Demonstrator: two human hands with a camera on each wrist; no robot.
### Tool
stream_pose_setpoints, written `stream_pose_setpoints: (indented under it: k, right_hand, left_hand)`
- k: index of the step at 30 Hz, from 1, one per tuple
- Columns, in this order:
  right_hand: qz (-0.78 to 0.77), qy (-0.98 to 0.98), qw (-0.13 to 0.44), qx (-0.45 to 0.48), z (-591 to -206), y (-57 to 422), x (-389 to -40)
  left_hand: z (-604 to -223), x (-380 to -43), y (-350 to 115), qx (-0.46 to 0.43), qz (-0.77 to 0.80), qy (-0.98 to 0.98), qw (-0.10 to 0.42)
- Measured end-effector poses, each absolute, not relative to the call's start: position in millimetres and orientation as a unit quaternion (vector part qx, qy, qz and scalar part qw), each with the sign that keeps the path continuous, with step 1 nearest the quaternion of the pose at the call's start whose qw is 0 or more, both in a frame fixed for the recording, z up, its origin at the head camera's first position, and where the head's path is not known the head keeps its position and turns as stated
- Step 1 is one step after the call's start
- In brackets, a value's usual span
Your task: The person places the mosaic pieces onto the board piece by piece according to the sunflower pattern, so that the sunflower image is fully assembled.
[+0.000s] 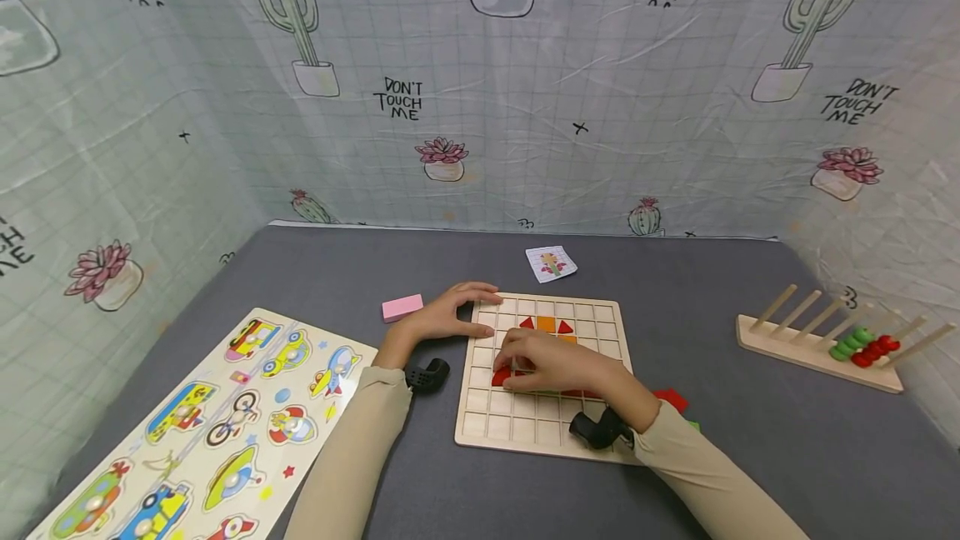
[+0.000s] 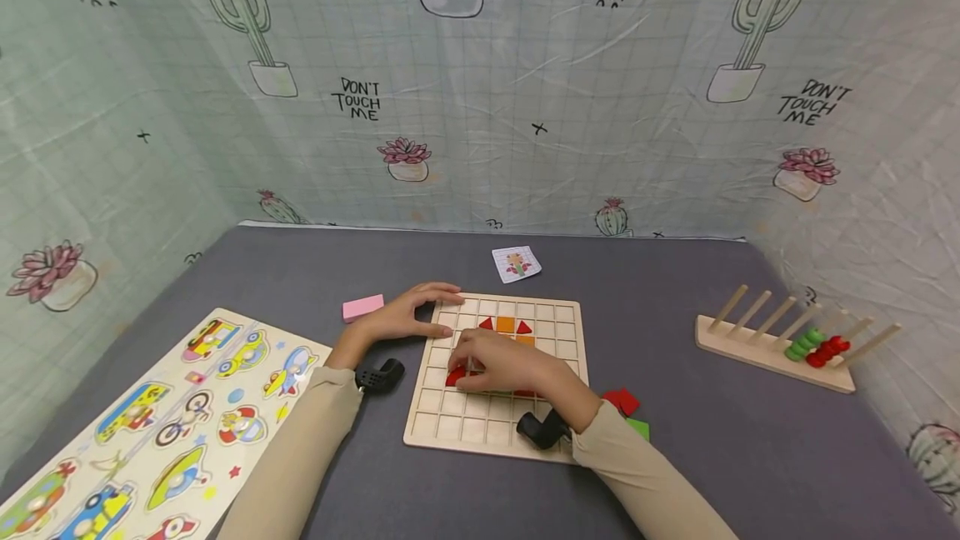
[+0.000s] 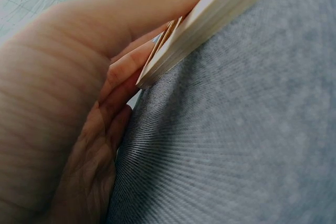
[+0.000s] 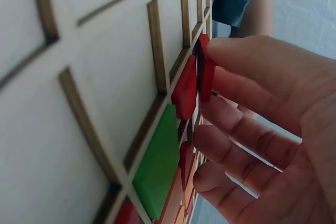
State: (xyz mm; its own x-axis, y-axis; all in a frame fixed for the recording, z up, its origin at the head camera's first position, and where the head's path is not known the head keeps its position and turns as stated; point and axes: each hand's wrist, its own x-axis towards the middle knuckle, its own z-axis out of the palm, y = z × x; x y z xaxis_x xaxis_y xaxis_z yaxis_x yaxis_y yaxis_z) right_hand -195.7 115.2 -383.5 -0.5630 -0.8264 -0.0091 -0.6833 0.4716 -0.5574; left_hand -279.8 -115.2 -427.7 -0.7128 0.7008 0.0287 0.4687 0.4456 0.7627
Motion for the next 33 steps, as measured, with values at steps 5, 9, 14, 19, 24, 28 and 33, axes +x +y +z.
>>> stream_pose_setpoints:
  k: [5,9,14,19,24,28,33]
  right_hand:
    - [-0.266,0.843,0.149,-0.442,-383.9,118.3,-195.5]
    - [-0.274,0.842,0.149,-0.440,-384.0,119.1,-195.3]
    - [-0.278,0.845,0.150,-0.432,-383.5,119.0,-192.9]
    - [-0.287,0.846,0.152,-0.424,-384.5,120.8,-191.5]
    - [-0.309,0.838,0.143,-0.427,-384.8,128.2,-191.1]
    - [-0.316,0.838,0.128,-0.426,-384.4,137.7,-190.3]
    - [-0.323,0.843,0.119,-0.413,-386.4,152.4,-188.2]
  left_hand:
    - [-427.5,-280.8,-113.5,0.353,0.390,0.838,0.143]
    - [-427.3,-281.5,-112.8,0.354,0.390,0.838,0.141]
    - [-427.3,-281.6,-111.4,0.353,0.389,0.839,0.142]
    - [-428.2,-281.3,-111.3,0.352,0.392,0.838,0.145]
    - [-428.3,-280.1,-111.8,0.350,0.395,0.836,0.151]
    - [-429.3,-280.2,-113.8,0.348,0.399,0.835,0.151]
    - [-431.0,-281.6,-115.4,0.340,0.399,0.838,0.153]
